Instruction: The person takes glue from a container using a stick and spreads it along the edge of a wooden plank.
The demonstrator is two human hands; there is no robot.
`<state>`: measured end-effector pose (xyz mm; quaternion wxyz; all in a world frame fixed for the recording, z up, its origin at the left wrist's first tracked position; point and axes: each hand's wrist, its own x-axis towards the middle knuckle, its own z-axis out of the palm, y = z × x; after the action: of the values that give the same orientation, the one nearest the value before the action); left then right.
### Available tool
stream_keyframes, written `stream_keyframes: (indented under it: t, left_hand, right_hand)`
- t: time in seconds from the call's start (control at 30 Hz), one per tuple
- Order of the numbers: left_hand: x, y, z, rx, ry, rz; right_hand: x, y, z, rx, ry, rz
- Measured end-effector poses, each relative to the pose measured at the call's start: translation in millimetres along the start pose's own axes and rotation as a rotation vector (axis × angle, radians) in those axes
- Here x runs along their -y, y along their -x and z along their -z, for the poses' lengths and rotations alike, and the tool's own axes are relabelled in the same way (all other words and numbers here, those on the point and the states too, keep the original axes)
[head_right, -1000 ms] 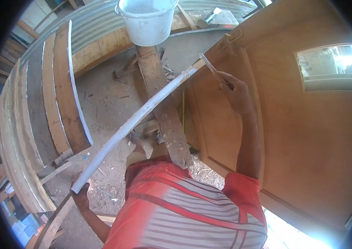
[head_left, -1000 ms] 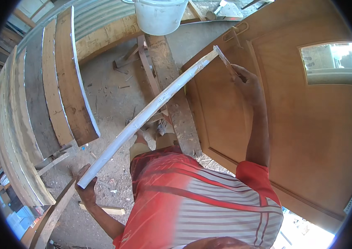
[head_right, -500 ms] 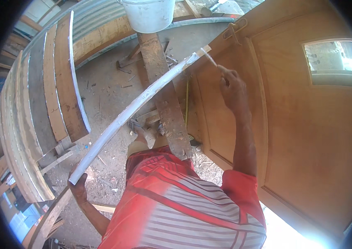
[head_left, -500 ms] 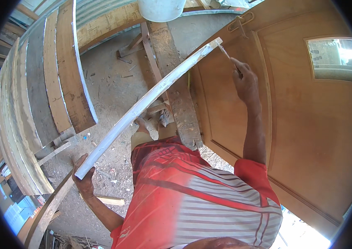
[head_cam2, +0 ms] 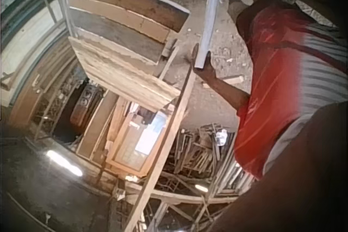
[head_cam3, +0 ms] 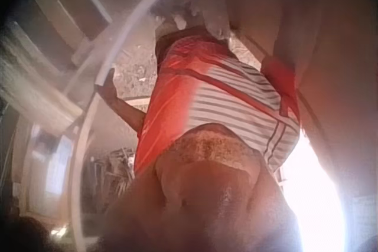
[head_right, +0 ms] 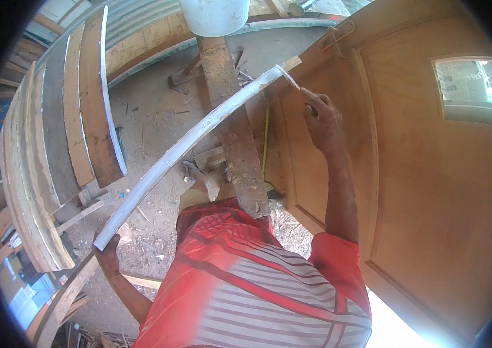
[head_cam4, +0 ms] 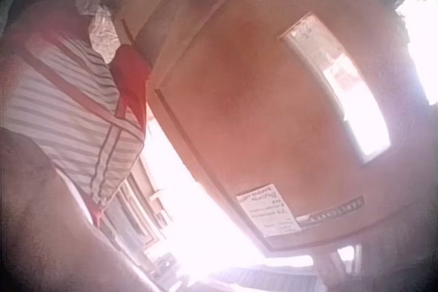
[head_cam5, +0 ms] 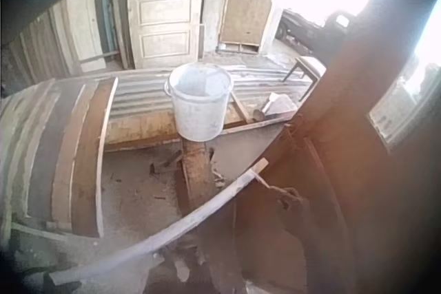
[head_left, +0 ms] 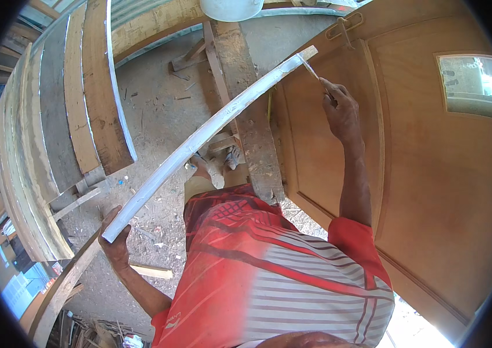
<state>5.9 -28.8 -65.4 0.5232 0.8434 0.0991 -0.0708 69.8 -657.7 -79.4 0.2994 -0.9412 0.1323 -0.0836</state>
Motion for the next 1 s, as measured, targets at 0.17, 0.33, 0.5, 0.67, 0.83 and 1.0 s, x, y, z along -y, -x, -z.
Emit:
stream_keyframes:
  t: [0.17, 0.33, 0.5, 0.67, 0.83, 1.0]
  left_hand:
    - [-7, -3, 1, 0.012, -0.016, -0.028]
    - [-4, -8, 3, 0.026, 0.024, -0.024]
    - [-4, -19, 6, 0.074, -0.015, -0.075]
    - [-5, -25, 8, 0.088, 0.004, -0.063]
    - [3, -31, 11, 0.116, 0.061, -0.053]
    - [0, -35, 10, 0.129, 0.035, -0.054]
  right_hand:
    - [16, 26, -20, -0.035, -0.056, 0.078]
    - [22, 11, -9, -0.049, -0.001, 0.011]
    - [7, -3, -12, -0.087, 0.057, 0.043]
    - [61, 39, -35, -0.031, -0.001, 0.119]
    - [58, 30, -30, -0.084, -0.039, 0.0]
    - [19, 11, -24, -0.14, 0.093, 0.01]
